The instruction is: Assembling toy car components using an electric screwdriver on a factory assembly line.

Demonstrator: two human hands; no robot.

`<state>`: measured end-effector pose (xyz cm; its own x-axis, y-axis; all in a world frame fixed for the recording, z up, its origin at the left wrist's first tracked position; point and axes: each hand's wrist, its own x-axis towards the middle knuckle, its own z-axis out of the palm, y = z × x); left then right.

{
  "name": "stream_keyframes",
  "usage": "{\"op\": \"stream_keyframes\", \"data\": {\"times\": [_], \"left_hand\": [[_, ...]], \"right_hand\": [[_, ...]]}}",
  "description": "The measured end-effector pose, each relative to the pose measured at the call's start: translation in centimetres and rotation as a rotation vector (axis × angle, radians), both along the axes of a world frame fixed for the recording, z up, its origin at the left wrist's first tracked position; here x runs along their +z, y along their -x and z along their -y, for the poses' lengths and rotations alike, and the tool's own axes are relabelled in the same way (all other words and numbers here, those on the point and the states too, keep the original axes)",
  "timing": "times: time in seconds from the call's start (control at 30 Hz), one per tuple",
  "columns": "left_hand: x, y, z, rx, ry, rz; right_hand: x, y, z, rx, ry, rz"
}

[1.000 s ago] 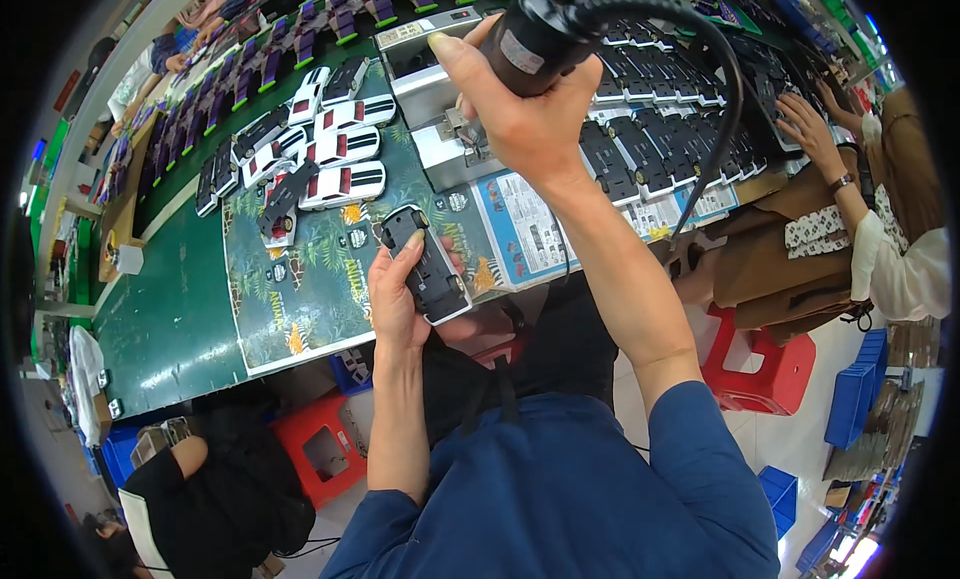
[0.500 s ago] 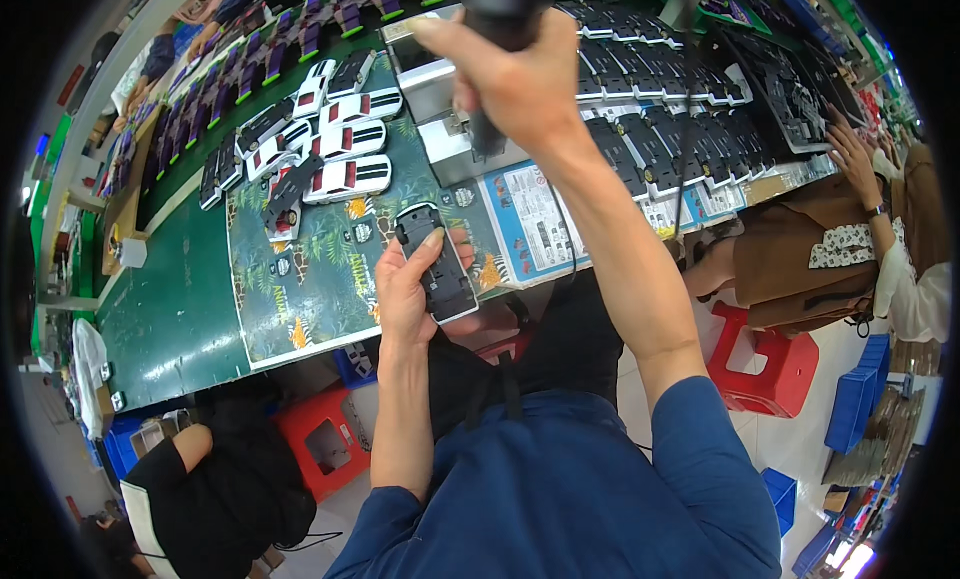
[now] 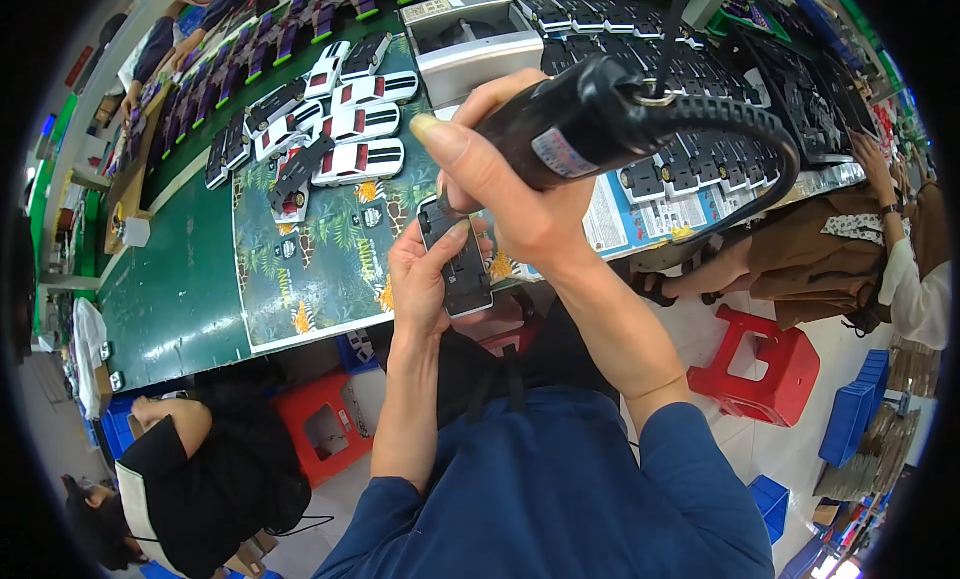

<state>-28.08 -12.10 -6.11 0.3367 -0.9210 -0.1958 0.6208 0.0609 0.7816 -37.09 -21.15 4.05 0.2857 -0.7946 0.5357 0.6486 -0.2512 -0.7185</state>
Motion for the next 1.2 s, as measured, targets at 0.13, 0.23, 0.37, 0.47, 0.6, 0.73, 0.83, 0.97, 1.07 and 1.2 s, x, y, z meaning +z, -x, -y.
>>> {"op": "stream_keyframes", "data": {"times": [0.13, 0.23, 0.37, 0.47, 0.6, 0.73, 0.83, 0.97, 1.07, 1.2], "left_hand": [[0.0, 0.2, -0.2, 0.016, 0.001, 0.033], [0.2, 0.3, -0.2, 0.023, -0.008, 0.045], [0.0, 0.2, -0.2, 0.007, -0.014, 0.072], [-0.1, 0.1, -0.1, -0.005, -0.021, 0.075], [-0.2, -0.1, -0.3, -0.013, -0.032, 0.081], [-0.1, 0.0, -0.2, 0.003, -0.045, 0.086], [-0.3, 0.0, -0.2, -0.009, -0.032, 0.098], [0.0, 0.3, -0.2, 0.003, -0.018, 0.096], [0.5, 0.4, -0.3, 0.019, -0.027, 0.113], [0.0, -0.4, 0.2, 0.056, -0.051, -0.024]], "right_hand": [[-0.2, -0.3, -0.4, -0.075, 0.030, -0.121], [-0.6, -0.1, -0.1, -0.099, 0.074, -0.190], [-1.2, -0.4, 0.1, -0.018, 0.103, -0.175], [-1.7, -0.5, 0.5, 0.009, 0.175, -0.169], [-1.5, -0.4, 0.7, 0.022, 0.160, -0.198], [-1.6, 0.2, 0.4, 0.050, 0.268, -0.291], [-1.6, 0.6, 0.4, 0.033, 0.267, -0.292], [-1.5, 1.1, 0.4, 0.029, 0.261, -0.298], [-0.9, 0.6, -0.3, -0.009, 0.130, -0.140], [0.5, 1.6, 1.4, 0.060, 0.087, 0.053]]}}
